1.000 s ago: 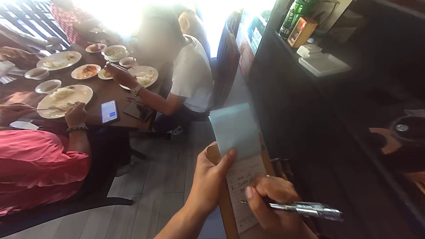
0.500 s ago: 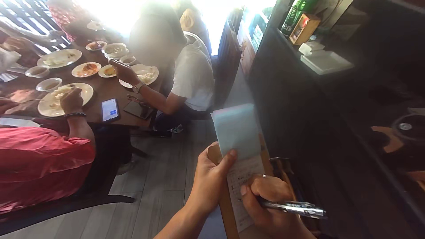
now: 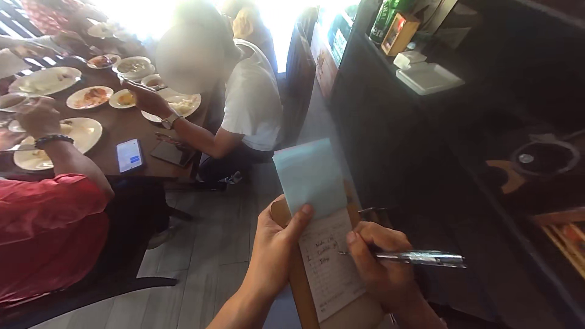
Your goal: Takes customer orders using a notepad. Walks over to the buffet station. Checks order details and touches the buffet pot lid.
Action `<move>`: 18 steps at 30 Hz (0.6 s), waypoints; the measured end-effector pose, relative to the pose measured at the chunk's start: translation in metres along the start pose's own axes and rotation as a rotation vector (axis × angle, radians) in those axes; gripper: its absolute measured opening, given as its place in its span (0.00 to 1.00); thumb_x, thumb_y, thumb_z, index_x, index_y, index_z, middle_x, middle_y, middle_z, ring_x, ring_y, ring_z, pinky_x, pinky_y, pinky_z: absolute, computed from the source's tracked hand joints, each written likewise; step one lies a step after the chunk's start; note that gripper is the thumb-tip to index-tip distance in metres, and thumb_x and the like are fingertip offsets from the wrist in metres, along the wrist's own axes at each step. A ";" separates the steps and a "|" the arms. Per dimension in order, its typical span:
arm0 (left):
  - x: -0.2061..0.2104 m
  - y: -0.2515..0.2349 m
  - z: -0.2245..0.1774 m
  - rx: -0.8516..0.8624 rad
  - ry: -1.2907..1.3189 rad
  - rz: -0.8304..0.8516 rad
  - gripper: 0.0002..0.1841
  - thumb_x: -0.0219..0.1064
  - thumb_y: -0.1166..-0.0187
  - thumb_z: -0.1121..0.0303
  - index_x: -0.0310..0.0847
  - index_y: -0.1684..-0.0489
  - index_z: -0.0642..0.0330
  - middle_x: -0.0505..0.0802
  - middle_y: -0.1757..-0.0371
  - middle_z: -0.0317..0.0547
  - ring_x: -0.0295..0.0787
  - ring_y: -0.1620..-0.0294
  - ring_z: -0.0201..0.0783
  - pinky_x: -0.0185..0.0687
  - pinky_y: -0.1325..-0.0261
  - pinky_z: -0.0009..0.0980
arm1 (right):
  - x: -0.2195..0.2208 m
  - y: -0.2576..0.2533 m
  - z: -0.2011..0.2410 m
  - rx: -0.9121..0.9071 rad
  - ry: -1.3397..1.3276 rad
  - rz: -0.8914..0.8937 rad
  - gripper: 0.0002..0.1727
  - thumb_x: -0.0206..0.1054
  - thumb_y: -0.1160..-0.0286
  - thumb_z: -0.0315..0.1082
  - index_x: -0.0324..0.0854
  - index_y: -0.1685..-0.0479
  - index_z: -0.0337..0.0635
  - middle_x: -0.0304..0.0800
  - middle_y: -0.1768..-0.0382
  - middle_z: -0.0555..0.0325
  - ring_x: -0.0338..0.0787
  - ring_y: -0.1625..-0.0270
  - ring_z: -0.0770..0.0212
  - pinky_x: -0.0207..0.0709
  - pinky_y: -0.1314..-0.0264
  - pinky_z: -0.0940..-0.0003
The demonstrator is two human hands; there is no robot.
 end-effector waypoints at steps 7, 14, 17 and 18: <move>0.000 -0.001 0.002 -0.006 -0.023 0.005 0.11 0.69 0.19 0.66 0.86 0.46 0.63 0.95 0.61 0.59 0.97 0.65 0.48 0.97 0.60 0.40 | 0.005 0.003 -0.001 0.001 0.030 -0.005 0.19 0.64 0.23 0.32 0.69 0.86 0.45 0.72 0.85 0.67 0.74 0.79 0.80 0.65 0.78 0.86; -0.001 0.000 0.002 -0.019 -0.020 -0.007 0.11 0.69 0.19 0.67 0.86 0.46 0.63 0.95 0.61 0.59 0.97 0.65 0.47 0.97 0.60 0.40 | 0.005 0.003 -0.004 0.010 0.009 -0.018 0.19 0.63 0.23 0.31 0.68 0.86 0.46 0.71 0.86 0.68 0.73 0.80 0.82 0.64 0.79 0.88; -0.002 0.000 0.002 -0.024 -0.016 -0.011 0.12 0.69 0.20 0.66 0.86 0.46 0.63 0.95 0.61 0.59 0.97 0.65 0.47 0.97 0.60 0.40 | 0.005 0.002 -0.005 0.028 0.012 0.000 0.19 0.63 0.23 0.31 0.69 0.87 0.46 0.71 0.86 0.68 0.71 0.81 0.82 0.62 0.80 0.87; -0.002 0.000 0.002 -0.022 -0.016 -0.012 0.12 0.69 0.20 0.67 0.86 0.46 0.62 0.95 0.61 0.59 0.97 0.65 0.47 0.97 0.60 0.40 | 0.005 0.002 -0.005 0.033 0.010 -0.002 0.19 0.63 0.23 0.31 0.69 0.87 0.46 0.70 0.86 0.69 0.71 0.81 0.83 0.61 0.80 0.88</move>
Point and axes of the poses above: each hand's wrist, its own y-axis away from the middle knuckle, its own x-axis out of the palm, z = x × y, the point moved 7 cm from there along -y, towards the middle knuckle
